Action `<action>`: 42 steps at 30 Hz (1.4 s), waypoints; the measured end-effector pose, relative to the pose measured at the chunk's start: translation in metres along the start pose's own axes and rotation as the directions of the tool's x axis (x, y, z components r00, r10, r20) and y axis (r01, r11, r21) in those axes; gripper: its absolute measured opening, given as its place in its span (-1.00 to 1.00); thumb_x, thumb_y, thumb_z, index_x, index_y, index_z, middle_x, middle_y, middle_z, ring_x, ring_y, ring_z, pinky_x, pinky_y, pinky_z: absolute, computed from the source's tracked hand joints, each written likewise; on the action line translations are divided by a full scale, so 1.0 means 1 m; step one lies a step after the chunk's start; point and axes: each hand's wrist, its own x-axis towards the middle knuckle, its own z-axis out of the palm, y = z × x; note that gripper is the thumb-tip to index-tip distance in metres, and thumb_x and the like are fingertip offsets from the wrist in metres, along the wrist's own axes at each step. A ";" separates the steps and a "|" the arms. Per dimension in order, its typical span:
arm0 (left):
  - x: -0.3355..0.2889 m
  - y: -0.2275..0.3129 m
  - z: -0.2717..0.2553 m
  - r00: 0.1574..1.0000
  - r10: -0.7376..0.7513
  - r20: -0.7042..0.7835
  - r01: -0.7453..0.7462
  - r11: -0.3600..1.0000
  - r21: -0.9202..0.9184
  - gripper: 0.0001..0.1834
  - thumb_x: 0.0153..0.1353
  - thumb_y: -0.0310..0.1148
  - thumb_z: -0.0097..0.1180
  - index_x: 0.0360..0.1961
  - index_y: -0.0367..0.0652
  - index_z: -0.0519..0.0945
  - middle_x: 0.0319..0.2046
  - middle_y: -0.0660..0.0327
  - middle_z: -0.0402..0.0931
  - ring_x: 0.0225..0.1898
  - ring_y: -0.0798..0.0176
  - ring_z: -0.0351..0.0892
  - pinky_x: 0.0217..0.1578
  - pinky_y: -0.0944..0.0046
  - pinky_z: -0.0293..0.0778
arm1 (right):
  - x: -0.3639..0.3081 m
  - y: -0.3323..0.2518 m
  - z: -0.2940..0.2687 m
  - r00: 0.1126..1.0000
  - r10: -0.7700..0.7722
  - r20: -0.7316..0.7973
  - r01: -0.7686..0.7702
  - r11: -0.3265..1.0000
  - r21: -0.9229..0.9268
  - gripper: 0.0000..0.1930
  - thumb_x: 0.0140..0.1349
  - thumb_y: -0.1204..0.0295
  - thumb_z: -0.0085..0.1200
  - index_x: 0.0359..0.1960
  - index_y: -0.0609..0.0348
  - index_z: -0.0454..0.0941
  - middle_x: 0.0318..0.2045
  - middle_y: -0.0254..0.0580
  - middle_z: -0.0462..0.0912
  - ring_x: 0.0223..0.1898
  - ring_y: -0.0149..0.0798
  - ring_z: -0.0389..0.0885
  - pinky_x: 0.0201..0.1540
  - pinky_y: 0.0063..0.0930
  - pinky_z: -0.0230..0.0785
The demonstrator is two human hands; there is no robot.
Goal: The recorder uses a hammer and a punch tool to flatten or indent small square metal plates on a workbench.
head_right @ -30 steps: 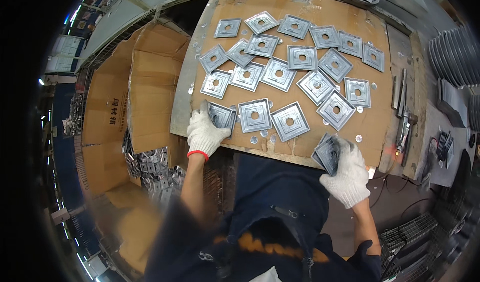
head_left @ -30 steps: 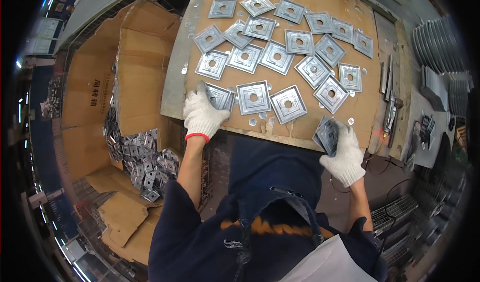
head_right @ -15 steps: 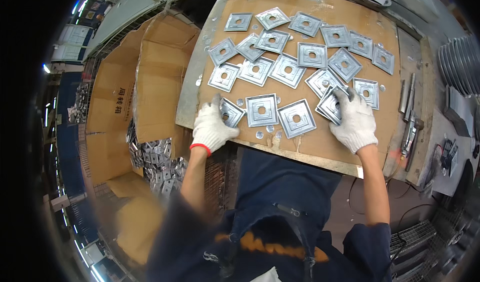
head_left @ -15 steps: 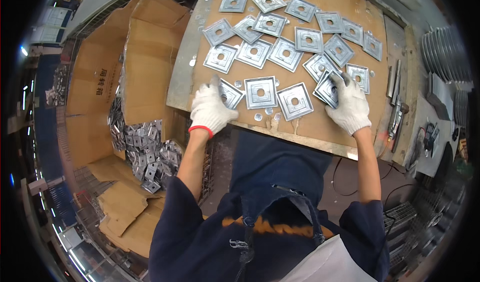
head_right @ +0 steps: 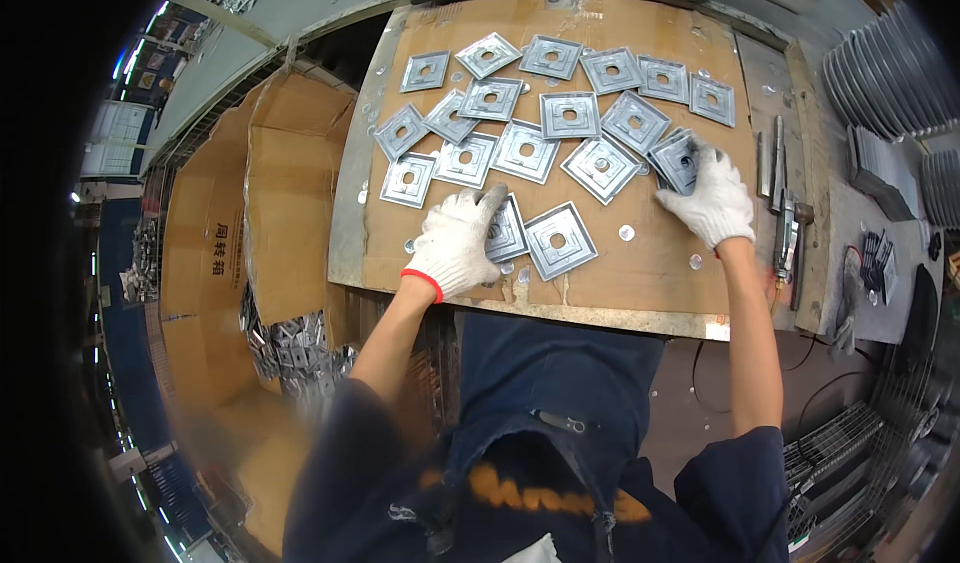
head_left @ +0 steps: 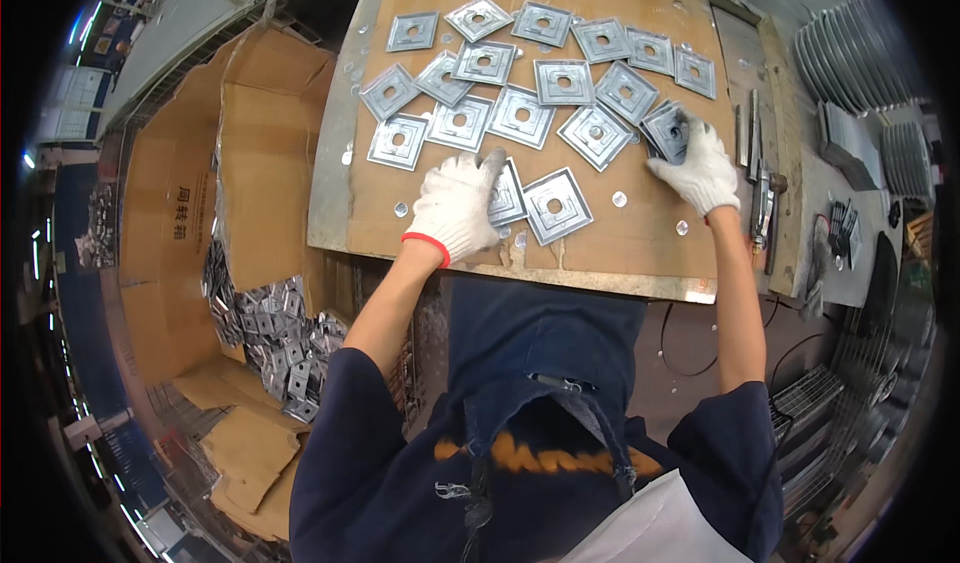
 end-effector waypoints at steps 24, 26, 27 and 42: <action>0.131 0.065 -0.058 0.947 0.238 -0.217 -0.246 0.969 -0.014 -0.07 -0.10 -0.26 0.54 0.38 -0.14 0.49 0.04 -0.10 0.63 0.17 -0.20 0.61 0.22 -0.09 0.59 | 0.009 -0.026 -0.002 0.986 0.166 -0.005 -0.166 0.985 -0.043 0.08 -0.06 0.01 0.49 0.58 -0.04 0.32 0.29 0.15 0.59 0.31 0.21 0.60 0.34 0.01 0.53; 0.171 0.045 -0.061 0.956 0.240 -0.171 -0.236 0.971 0.045 0.04 -0.20 -0.17 0.60 0.40 -0.18 0.47 0.11 -0.15 0.65 0.22 -0.17 0.64 0.22 -0.06 0.61 | 0.016 -0.033 -0.005 0.986 0.166 0.034 -0.165 0.986 -0.026 0.06 -0.07 0.03 0.47 0.56 -0.05 0.35 0.24 0.14 0.64 0.28 0.21 0.63 0.33 0.00 0.54; 0.187 0.042 -0.062 0.963 0.247 -0.106 -0.240 0.968 0.074 0.08 -0.24 -0.16 0.61 0.40 -0.20 0.47 0.15 -0.18 0.64 0.23 -0.16 0.66 0.22 -0.06 0.62 | 0.018 -0.030 -0.006 0.985 0.168 0.026 -0.167 0.985 -0.031 0.06 -0.07 0.03 0.47 0.56 -0.05 0.35 0.24 0.14 0.64 0.28 0.21 0.63 0.33 0.00 0.54; 0.155 0.006 -0.075 0.943 0.332 0.021 -0.329 0.920 0.212 0.02 -0.25 -0.28 0.55 0.39 -0.17 0.50 -0.04 -0.11 0.71 0.04 -0.22 0.74 0.03 -0.11 0.71 | 0.073 -0.073 0.005 1.000 0.007 0.012 -0.007 1.000 -0.003 0.17 -0.11 0.02 0.50 0.63 -0.08 0.22 0.33 0.22 0.56 0.35 0.17 0.58 0.38 -0.01 0.51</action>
